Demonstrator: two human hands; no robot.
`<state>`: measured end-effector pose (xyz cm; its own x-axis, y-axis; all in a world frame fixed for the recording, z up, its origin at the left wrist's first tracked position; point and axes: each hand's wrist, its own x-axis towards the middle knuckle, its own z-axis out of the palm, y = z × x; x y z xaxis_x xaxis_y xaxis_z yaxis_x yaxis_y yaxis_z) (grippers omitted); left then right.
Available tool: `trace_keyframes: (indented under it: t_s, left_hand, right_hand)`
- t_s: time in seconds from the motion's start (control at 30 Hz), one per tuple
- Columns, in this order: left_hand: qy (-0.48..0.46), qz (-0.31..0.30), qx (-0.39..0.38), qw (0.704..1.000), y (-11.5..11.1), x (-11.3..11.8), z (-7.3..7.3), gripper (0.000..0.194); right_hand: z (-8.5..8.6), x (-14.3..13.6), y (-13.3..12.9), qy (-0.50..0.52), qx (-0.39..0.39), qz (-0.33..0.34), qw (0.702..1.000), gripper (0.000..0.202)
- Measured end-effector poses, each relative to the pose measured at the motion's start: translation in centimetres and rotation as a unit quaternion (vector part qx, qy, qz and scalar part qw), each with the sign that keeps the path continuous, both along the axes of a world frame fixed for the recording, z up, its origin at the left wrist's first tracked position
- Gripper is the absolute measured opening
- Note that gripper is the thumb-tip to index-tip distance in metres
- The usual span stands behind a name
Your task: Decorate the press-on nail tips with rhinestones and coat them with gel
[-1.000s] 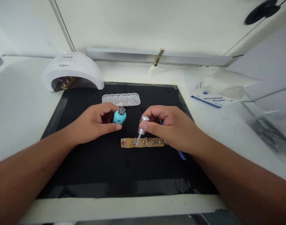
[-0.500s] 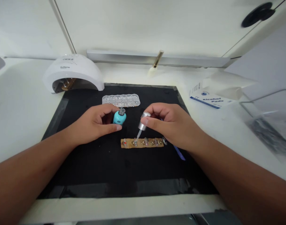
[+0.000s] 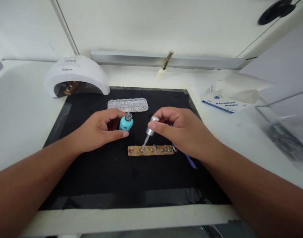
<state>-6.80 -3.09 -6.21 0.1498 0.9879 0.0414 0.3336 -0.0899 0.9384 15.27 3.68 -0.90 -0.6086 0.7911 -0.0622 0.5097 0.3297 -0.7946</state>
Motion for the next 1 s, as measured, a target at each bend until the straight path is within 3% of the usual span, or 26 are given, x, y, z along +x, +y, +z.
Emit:
trace_keyframes:
  t_s: [0.27, 0.6, 0.83, 1.0]
  left_hand:
    - [-0.002, 0.0, -0.004, 1.0, -0.1, -0.1, -0.1, 0.024]
    - [-0.002, 0.002, -0.003, 1.0, 0.0, 0.0, 0.0, 0.024]
    - [-0.014, 0.005, -0.01, 1.0, -0.1, 0.2, 0.4, 0.021]
    - [-0.047, 0.011, -0.015, 0.999, 0.1, 0.4, 1.0, 0.019]
  right_hand:
    - [0.1, 0.1, -0.1, -0.002, -0.065, 0.036, 0.997, 0.021]
    - [0.0, -0.2, 0.0, -0.006, 0.005, 0.007, 1.0, 0.021]
    - [0.1, 0.3, 0.0, 0.03, -0.025, -0.005, 0.999, 0.027]
    - [0.4, 0.5, -0.2, 0.061, 0.002, -0.011, 0.998, 0.025]
